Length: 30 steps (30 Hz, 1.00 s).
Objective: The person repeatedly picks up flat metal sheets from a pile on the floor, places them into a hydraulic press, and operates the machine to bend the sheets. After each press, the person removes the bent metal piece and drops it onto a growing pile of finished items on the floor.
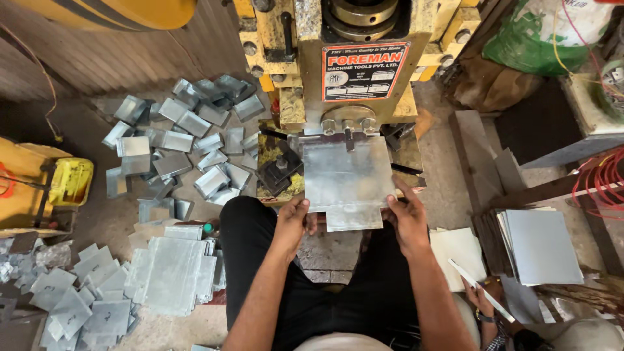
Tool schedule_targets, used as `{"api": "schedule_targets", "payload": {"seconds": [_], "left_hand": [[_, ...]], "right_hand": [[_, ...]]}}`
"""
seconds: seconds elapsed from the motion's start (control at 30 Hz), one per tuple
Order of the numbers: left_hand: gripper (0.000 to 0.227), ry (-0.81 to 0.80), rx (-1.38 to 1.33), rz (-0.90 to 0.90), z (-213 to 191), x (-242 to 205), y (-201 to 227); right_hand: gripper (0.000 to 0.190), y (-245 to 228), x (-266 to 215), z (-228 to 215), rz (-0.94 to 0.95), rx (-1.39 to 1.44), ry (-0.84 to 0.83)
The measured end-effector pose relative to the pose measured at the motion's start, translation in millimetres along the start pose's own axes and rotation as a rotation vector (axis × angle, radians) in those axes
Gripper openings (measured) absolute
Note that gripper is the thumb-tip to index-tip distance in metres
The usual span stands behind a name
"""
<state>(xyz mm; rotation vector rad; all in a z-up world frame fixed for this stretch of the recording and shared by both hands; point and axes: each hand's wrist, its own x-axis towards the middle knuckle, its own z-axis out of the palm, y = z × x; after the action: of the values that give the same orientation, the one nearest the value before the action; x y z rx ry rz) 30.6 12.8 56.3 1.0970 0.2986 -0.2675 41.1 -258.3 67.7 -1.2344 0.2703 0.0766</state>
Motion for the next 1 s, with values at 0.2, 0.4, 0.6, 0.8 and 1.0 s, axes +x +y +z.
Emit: {"api": "schedule_targets", "payload": {"seconds": [0.2, 0.4, 0.6, 0.8, 1.0], "left_hand": [[0.030, 0.001, -0.139, -0.012, -14.7, 11.0, -22.3], [0.044, -0.015, -0.176, -0.031, -8.8, 8.1, -9.5], [0.058, -0.040, -0.241, 0.103, -3.2, -1.3, -5.3], [0.063, -0.313, -0.367, 0.223, 7.1, 7.1, -22.4], [0.089, -0.460, -0.308, 0.122, 22.6, -13.7, -29.8]], "right_hand": [[0.054, -4.0, 3.1, -3.2, 0.020, 0.047, -0.020], [0.056, -6.3, 4.1, 1.8, -0.010, 0.156, -0.051], [0.057, -5.0, 36.5, -3.4, 0.153, 0.263, -0.085], [0.035, 13.9, 96.0, -15.5, 0.167, 0.272, -0.075], [0.043, -4.2, -0.6, 22.8, -0.040, 0.402, 0.071]]}}
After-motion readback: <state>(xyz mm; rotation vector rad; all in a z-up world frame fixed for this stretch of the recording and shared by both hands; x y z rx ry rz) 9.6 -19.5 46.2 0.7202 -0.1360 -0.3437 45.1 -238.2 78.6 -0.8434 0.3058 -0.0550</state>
